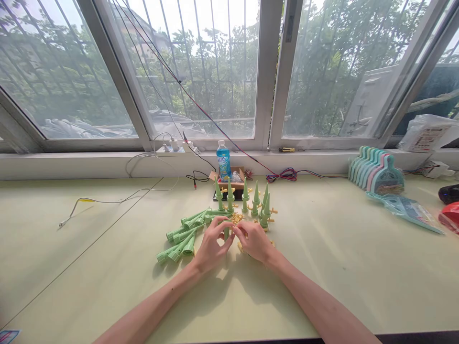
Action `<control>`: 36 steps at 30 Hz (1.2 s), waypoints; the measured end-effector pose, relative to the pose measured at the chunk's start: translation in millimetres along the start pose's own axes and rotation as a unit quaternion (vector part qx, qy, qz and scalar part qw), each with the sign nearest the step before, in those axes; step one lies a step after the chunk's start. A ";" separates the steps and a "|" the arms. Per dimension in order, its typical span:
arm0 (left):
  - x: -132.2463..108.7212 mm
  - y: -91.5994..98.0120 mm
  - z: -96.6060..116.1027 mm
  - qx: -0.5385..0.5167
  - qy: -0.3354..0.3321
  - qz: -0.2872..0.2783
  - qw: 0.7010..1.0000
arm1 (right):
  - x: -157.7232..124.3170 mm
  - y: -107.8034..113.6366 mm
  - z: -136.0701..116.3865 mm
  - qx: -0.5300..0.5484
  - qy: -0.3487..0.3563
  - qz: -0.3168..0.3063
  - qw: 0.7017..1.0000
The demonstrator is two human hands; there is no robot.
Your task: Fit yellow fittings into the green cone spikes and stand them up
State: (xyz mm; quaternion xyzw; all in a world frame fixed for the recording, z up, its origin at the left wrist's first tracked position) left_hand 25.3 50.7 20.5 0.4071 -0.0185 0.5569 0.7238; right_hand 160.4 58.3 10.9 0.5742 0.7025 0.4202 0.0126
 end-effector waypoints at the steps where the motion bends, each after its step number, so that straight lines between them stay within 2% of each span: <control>1: -0.1 0.0 0.0 0.000 -0.001 -0.001 1.000 | 0.3 -0.4 0.9 -0.003 -0.004 0.001 1.000; 11: 1.2 3.2 2.9 0.010 0.000 0.029 1.000 | -1.5 3.5 -2.2 0.005 -0.009 0.010 1.000; 21: 0.4 0.9 2.1 0.006 -0.004 0.004 1.000 | 0.2 -0.1 1.1 -0.009 -0.009 0.001 1.000; 29: 1.5 3.7 4.2 0.006 0.002 0.022 1.000 | -0.8 2.9 -1.7 -0.001 -0.008 0.009 1.000; 36: 0.6 2.1 2.9 0.009 -0.002 0.015 1.000 | -0.1 0.7 -1.3 -0.016 -0.007 0.001 1.000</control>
Point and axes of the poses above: each hand's wrist, its own x-axis towards the middle knuckle, its own y-axis out of the back of the hand, z = x × y, the point moved 6 cm from there along x, towards the middle knuckle, and after that the axes turned 3 degrees about -z, right-handed, at the moved point
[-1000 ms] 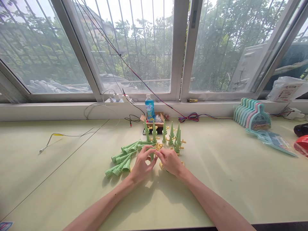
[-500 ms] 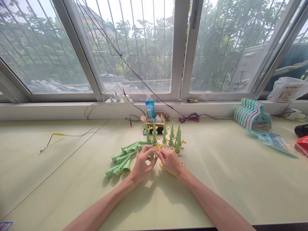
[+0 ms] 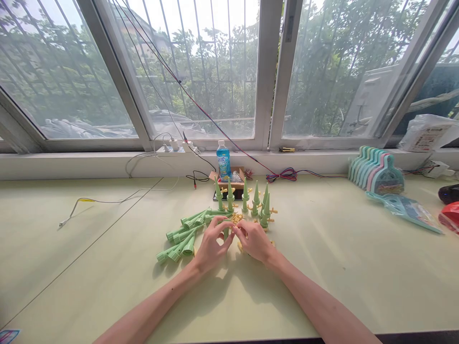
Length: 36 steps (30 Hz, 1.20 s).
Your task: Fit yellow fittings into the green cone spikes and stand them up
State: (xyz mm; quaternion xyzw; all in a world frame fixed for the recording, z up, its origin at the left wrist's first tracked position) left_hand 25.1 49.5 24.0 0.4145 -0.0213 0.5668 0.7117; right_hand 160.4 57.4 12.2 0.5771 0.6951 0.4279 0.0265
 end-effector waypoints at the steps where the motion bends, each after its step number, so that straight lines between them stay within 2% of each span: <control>1: -0.1 -0.1 -0.3 0.001 0.000 0.000 1.000 | 0.1 -0.4 0.5 -0.001 -0.002 0.000 1.000; 7: 0.8 2.1 1.6 0.006 0.001 0.013 1.000 | -1.0 1.1 1.5 0.009 -0.007 0.007 1.000; 36: -0.3 -0.4 -2.3 -0.002 0.014 0.000 1.000 | -0.8 -1.0 2.7 0.004 0.000 -0.002 1.000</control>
Point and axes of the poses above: each hand's wrist, its own x-axis towards the middle knuckle, its own y-axis out of the back of the hand, z = x × y, the point moved 6 cm from there along x, towards the middle knuckle, and after that the axes turned 3 degrees about -z, right-handed, at the moved point
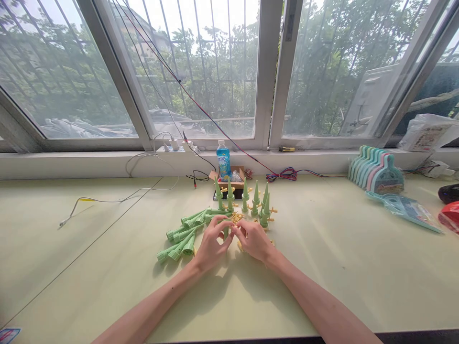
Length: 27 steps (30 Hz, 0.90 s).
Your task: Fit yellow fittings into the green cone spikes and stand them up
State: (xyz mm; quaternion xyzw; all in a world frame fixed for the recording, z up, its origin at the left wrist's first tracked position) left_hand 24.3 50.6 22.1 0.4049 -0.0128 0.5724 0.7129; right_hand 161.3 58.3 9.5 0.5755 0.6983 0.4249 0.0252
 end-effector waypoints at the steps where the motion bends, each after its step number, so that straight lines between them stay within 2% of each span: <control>1: 0.0 0.1 0.1 -0.002 -0.001 0.000 1.000 | -0.2 0.2 0.0 0.004 -0.001 0.001 1.000; 27: 0.8 -0.2 0.1 -0.003 -0.002 0.005 1.000 | -0.3 0.1 -0.1 0.002 -0.002 -0.004 1.000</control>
Point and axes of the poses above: each hand's wrist, its own x-axis towards the middle knuckle, its own y-axis out of the back of the hand, z = x × y, the point moved 6 cm from there along x, towards the middle knuckle, and after that the axes turned 3 degrees about -z, right-handed, at the moved point
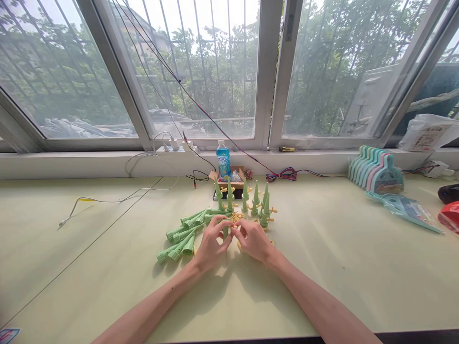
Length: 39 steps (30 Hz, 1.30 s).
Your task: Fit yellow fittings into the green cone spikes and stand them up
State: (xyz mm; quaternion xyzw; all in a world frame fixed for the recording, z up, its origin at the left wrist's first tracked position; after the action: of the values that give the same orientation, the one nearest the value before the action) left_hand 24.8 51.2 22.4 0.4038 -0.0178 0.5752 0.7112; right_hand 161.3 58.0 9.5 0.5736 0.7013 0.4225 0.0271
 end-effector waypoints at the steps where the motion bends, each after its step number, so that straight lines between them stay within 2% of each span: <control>1: 0.2 0.0 -0.1 0.001 0.000 0.000 1.000 | -0.1 -0.1 0.3 0.000 0.001 0.001 1.000; 39: -0.4 2.0 1.6 0.011 -0.003 0.005 1.000 | 0.4 1.9 -1.4 0.002 -0.007 0.004 1.000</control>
State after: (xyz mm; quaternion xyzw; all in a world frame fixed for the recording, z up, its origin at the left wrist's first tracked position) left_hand 23.7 50.0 24.5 0.4134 -0.0156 0.5777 0.7037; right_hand 162.0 57.5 11.8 0.5796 0.6993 0.4173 0.0292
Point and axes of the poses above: each hand's wrist, its own x-axis towards the middle knuckle, its own y-axis out of the back of the hand, z = x × y, the point moved 6 cm from there along x, towards the middle knuckle, and after that the axes turned 3 degrees about -z, right-handed, at the moved point
